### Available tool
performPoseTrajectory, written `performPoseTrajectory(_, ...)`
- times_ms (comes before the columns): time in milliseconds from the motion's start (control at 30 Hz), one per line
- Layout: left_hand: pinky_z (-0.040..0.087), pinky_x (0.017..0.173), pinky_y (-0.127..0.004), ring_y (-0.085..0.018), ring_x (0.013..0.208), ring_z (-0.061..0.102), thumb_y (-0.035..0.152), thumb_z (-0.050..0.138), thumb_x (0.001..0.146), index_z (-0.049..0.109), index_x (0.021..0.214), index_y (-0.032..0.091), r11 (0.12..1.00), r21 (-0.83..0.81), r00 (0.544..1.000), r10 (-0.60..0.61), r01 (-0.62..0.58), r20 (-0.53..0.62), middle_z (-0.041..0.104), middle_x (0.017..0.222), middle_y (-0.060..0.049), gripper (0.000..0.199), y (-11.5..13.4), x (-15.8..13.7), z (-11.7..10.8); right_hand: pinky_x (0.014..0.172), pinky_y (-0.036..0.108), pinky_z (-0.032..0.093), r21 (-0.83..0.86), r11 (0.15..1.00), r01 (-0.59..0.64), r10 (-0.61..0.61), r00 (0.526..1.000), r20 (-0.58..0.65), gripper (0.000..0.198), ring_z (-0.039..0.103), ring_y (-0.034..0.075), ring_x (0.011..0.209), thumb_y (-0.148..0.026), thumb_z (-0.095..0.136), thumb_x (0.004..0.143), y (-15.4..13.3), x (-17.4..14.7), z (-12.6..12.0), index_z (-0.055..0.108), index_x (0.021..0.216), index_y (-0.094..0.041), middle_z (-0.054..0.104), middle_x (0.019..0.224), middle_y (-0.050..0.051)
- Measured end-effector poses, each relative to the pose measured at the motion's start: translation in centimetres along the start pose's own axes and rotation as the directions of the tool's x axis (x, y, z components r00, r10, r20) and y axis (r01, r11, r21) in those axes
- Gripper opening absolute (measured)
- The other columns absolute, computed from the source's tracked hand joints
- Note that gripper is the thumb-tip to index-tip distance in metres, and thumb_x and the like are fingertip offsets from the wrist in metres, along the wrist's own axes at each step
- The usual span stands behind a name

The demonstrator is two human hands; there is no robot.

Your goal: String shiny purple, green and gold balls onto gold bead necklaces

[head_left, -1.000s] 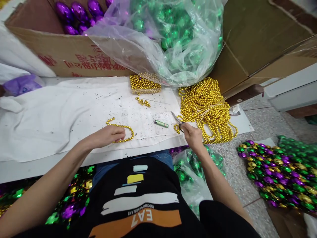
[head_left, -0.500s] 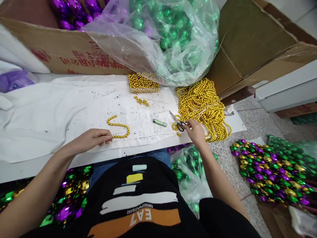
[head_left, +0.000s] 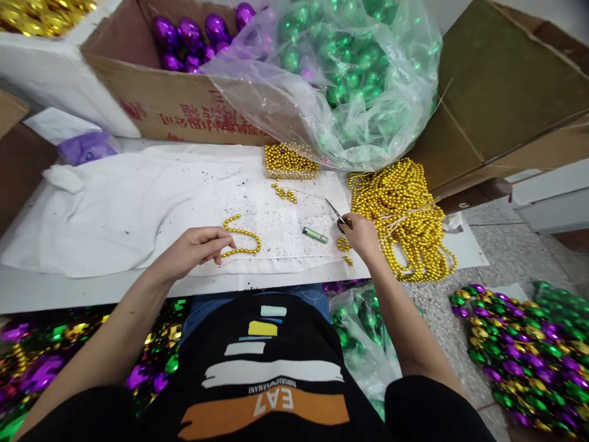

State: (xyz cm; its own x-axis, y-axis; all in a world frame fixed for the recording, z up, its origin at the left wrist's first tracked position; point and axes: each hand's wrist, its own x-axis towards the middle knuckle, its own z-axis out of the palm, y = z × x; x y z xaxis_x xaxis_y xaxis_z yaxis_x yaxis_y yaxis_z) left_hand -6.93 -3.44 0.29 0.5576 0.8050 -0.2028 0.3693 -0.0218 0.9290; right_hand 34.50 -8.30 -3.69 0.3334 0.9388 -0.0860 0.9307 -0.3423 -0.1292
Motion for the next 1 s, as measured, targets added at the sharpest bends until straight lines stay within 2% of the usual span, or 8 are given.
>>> performPoseTrajectory(100,0.047,0.051,-0.019,-0.007,0.053,0.052,0.042,0.059,0.088,0.070,0.083,0.017,0.997,-0.040,0.997,-0.062,0.064,0.046,0.062,0.069,0.000,0.028,0.8,0.5,1.0,0.081,0.038,0.046,0.088,0.994,0.072,-0.065,0.995,-0.081,0.030,0.059,0.031,0.105,-0.024,0.048,0.092,-3.1,-0.1,0.1,0.074,0.104,-0.015,0.068,0.108,0.017)
performPoseTrajectory(167,0.048,0.054,-0.020,-0.007,0.058,0.054,0.042,0.059,0.088,0.069,0.083,0.017,0.996,-0.045,0.993,-0.071,0.075,0.093,0.065,0.077,-0.002,0.028,1.3,0.8,1.4,0.079,0.038,0.048,0.350,0.916,0.198,-0.156,0.977,-0.143,0.031,0.060,0.027,0.096,-0.029,0.047,0.094,-6.1,-1.4,-0.4,0.073,0.105,-0.017,0.068,0.108,0.014)
performPoseTrajectory(300,0.047,0.055,-0.019,-0.007,0.061,0.051,0.039,0.055,0.090,0.068,0.084,0.016,0.998,-0.035,0.983,-0.053,0.060,0.177,0.065,0.080,-0.002,0.027,2.2,1.2,2.0,0.064,0.029,0.048,0.861,0.440,0.254,-0.491,0.871,-0.006,0.041,0.059,0.016,0.074,-0.040,0.060,0.090,-12.9,-5.3,-1.7,0.061,0.128,-0.025,0.067,0.112,0.006)
performPoseTrajectory(400,0.046,0.054,-0.018,-0.007,0.061,0.051,0.038,0.057,0.089,0.067,0.083,0.016,0.998,-0.044,0.973,-0.033,0.044,0.230,0.062,0.076,0.000,0.025,2.5,1.0,2.0,0.061,0.026,0.043,0.937,0.327,0.127,-0.633,0.766,0.117,0.024,0.054,0.013,0.066,-0.041,0.064,0.088,-15.7,-7.1,-1.7,0.072,0.097,-0.020,0.066,0.082,0.002)
performPoseTrajectory(500,0.045,0.054,-0.017,-0.007,0.060,0.050,0.039,0.061,0.087,0.067,0.083,0.016,0.995,-0.060,0.954,-0.055,0.076,0.294,0.057,0.070,0.002,0.025,2.0,0.4,1.3,0.052,0.023,0.033,0.972,0.234,-0.014,-0.522,0.842,0.138,0.024,0.042,0.009,0.055,-0.040,0.069,0.085,-14.7,-7.7,-1.3,0.070,0.076,-0.018,0.053,0.061,-0.002)
performPoseTrajectory(667,0.041,0.049,-0.017,-0.007,0.055,0.046,0.043,0.062,0.086,0.067,0.080,0.015,0.988,-0.046,0.951,-0.127,0.145,0.284,0.053,0.064,0.002,0.028,-1.0,-0.1,-1.0,0.040,0.017,0.016,0.981,-0.126,-0.145,-0.160,0.979,0.124,0.021,0.015,0.005,0.044,-0.036,0.076,0.081,-8.3,-8.0,-1.7,0.066,0.074,-0.018,0.023,0.050,-0.010)
performPoseTrajectory(800,0.038,0.047,-0.018,-0.007,0.053,0.045,0.042,0.062,0.085,0.067,0.079,0.016,0.985,0.015,0.954,-0.168,0.170,0.248,0.053,0.062,0.002,0.027,-3.2,0.3,-2.3,0.036,0.012,0.021,0.970,-0.215,-0.111,0.044,0.991,0.123,0.023,0.013,0.006,0.044,-0.034,0.077,0.079,-3.6,-8.8,-2.0,0.062,0.073,-0.018,0.017,0.051,-0.011)
performPoseTrajectory(1000,0.032,0.051,-0.020,-0.007,0.054,0.043,0.036,0.060,0.085,0.069,0.076,0.018,0.980,0.189,0.962,-0.103,0.055,0.253,0.052,0.059,0.003,0.022,-3.3,1.3,-2.3,0.035,0.011,0.024,0.971,-0.220,-0.098,0.221,0.964,0.147,0.026,0.017,0.005,0.043,-0.033,0.080,0.073,0.8,-11.1,-1.4,0.061,0.071,-0.016,0.018,0.050,-0.011)
